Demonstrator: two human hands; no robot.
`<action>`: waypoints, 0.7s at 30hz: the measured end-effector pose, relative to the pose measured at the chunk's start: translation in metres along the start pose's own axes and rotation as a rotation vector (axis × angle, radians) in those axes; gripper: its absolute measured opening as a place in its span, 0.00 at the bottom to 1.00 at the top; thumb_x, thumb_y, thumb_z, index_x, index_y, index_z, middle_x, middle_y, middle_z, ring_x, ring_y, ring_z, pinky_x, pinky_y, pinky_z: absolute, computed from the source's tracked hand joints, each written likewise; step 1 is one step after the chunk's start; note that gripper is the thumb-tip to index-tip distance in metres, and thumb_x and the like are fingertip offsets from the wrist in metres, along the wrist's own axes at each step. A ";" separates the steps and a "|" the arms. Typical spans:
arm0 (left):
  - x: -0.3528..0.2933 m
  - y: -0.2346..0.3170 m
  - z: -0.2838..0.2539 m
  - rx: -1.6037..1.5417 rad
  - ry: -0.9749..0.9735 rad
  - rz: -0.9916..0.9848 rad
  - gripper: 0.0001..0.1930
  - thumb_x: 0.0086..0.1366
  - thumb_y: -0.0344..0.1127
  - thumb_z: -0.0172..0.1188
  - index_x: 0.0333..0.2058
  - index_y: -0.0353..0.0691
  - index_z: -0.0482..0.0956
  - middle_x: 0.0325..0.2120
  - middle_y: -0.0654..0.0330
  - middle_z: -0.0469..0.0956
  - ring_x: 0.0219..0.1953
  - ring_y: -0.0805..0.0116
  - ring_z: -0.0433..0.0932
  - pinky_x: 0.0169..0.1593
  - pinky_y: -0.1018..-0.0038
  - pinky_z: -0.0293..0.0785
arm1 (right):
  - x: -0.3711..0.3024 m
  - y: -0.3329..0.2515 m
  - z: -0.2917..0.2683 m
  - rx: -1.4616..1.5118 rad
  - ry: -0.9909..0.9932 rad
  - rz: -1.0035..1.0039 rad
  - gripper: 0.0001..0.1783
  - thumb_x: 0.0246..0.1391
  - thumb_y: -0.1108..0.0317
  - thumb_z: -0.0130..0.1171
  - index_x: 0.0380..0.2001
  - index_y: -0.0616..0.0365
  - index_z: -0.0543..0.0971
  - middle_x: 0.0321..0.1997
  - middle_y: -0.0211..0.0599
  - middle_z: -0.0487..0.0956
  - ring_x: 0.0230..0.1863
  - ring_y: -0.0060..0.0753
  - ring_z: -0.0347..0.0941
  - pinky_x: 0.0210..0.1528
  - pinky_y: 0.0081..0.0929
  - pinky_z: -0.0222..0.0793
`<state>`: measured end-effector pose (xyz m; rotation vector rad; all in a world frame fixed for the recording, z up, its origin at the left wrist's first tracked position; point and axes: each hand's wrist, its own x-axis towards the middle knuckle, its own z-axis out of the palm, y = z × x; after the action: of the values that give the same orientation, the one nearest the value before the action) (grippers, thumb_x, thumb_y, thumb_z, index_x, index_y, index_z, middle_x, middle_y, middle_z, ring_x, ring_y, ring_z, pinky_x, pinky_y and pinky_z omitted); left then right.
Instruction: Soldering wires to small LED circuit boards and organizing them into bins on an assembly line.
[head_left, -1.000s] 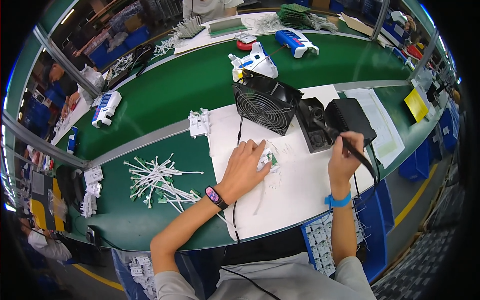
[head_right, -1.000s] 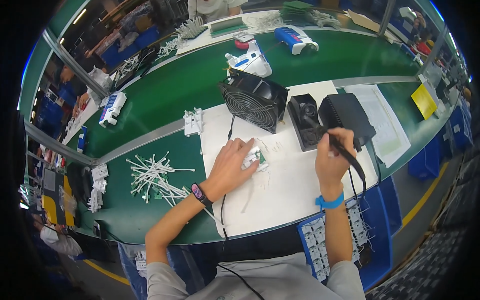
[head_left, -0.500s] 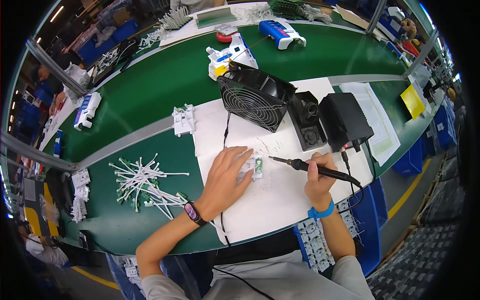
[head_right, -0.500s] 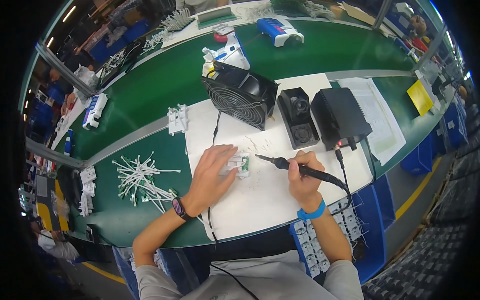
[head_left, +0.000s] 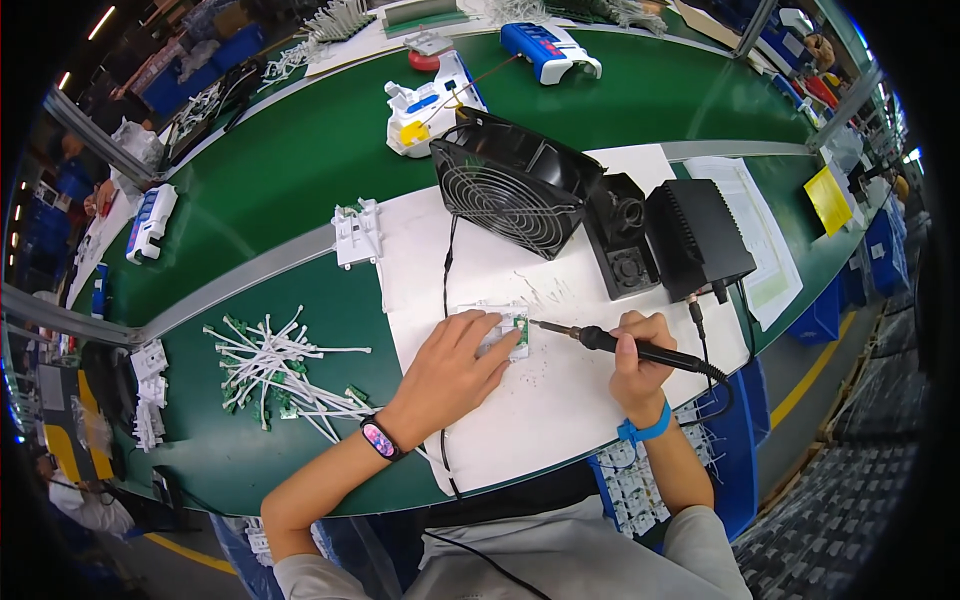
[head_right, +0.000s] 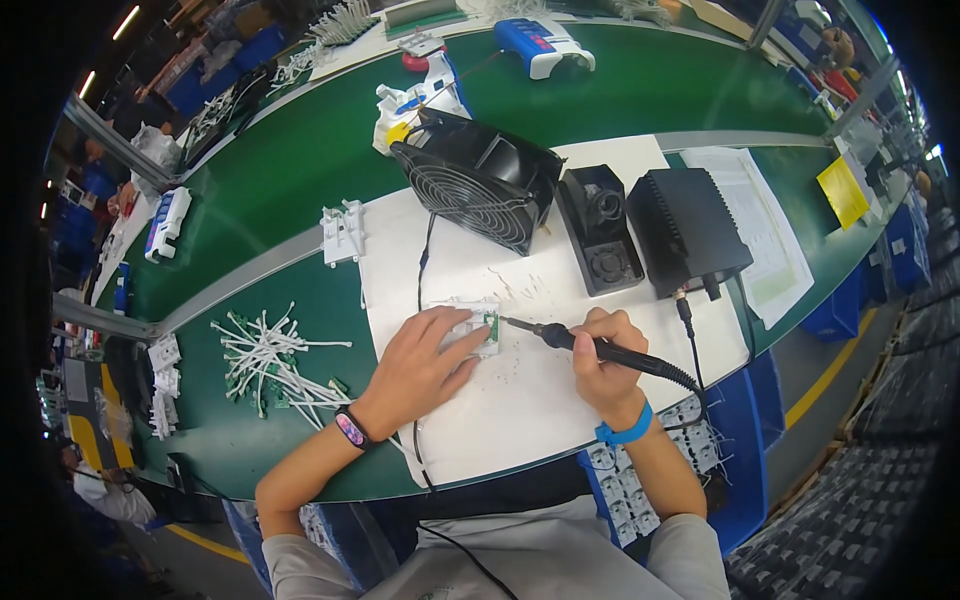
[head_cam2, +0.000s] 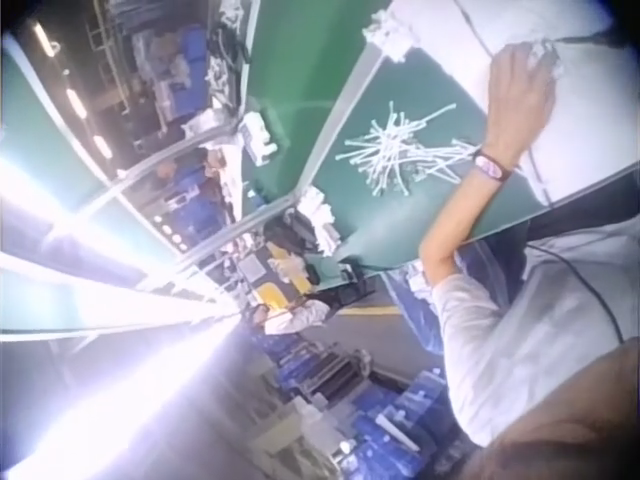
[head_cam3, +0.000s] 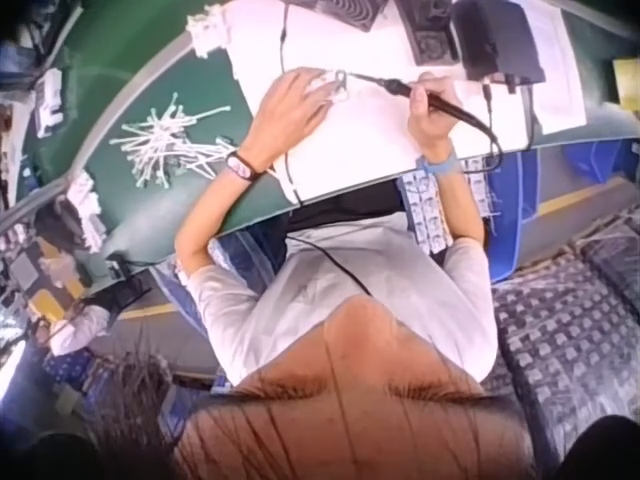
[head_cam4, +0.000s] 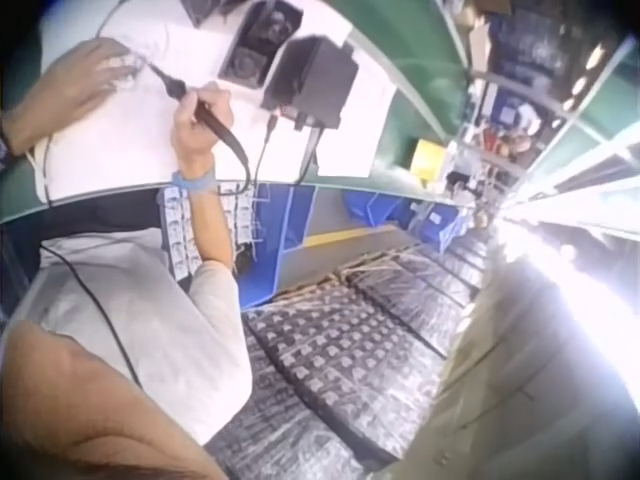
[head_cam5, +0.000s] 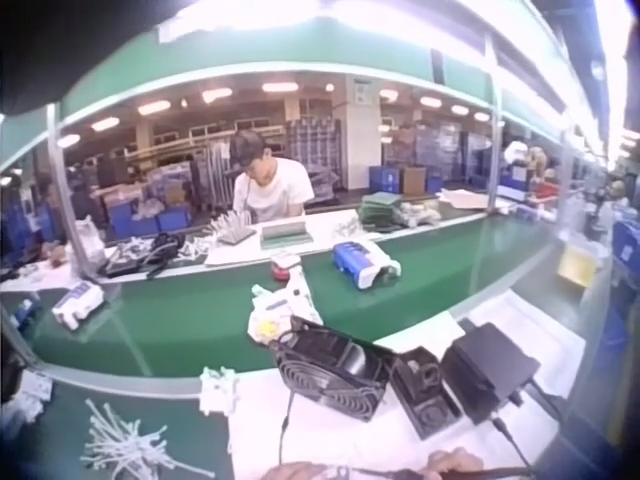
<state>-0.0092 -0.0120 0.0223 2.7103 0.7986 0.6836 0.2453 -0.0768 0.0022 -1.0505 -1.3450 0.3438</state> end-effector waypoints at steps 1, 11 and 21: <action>0.000 0.000 0.000 0.016 0.006 0.012 0.22 0.59 0.31 0.67 0.53 0.40 0.79 0.52 0.53 0.74 0.56 0.54 0.71 0.56 0.63 0.72 | 0.001 -0.002 0.001 0.014 -0.013 0.013 0.08 0.60 0.72 0.60 0.29 0.62 0.72 0.18 0.32 0.71 0.18 0.20 0.60 0.22 0.23 0.54; -0.003 -0.004 0.004 0.021 0.036 0.021 0.24 0.57 0.30 0.68 0.54 0.42 0.79 0.53 0.53 0.75 0.55 0.52 0.73 0.56 0.62 0.73 | 0.002 -0.001 0.000 -0.018 -0.090 0.018 0.09 0.60 0.71 0.61 0.29 0.61 0.71 0.19 0.35 0.72 0.18 0.21 0.61 0.22 0.23 0.56; -0.001 -0.005 0.005 0.027 0.003 0.000 0.28 0.56 0.30 0.68 0.58 0.41 0.77 0.53 0.53 0.74 0.55 0.52 0.73 0.56 0.61 0.73 | 0.004 -0.011 -0.001 -0.084 -0.210 -0.010 0.09 0.58 0.69 0.62 0.31 0.61 0.71 0.19 0.39 0.73 0.16 0.28 0.65 0.21 0.24 0.59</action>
<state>-0.0097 -0.0092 0.0155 2.7341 0.8139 0.6814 0.2439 -0.0801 0.0130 -1.1001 -1.5631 0.4024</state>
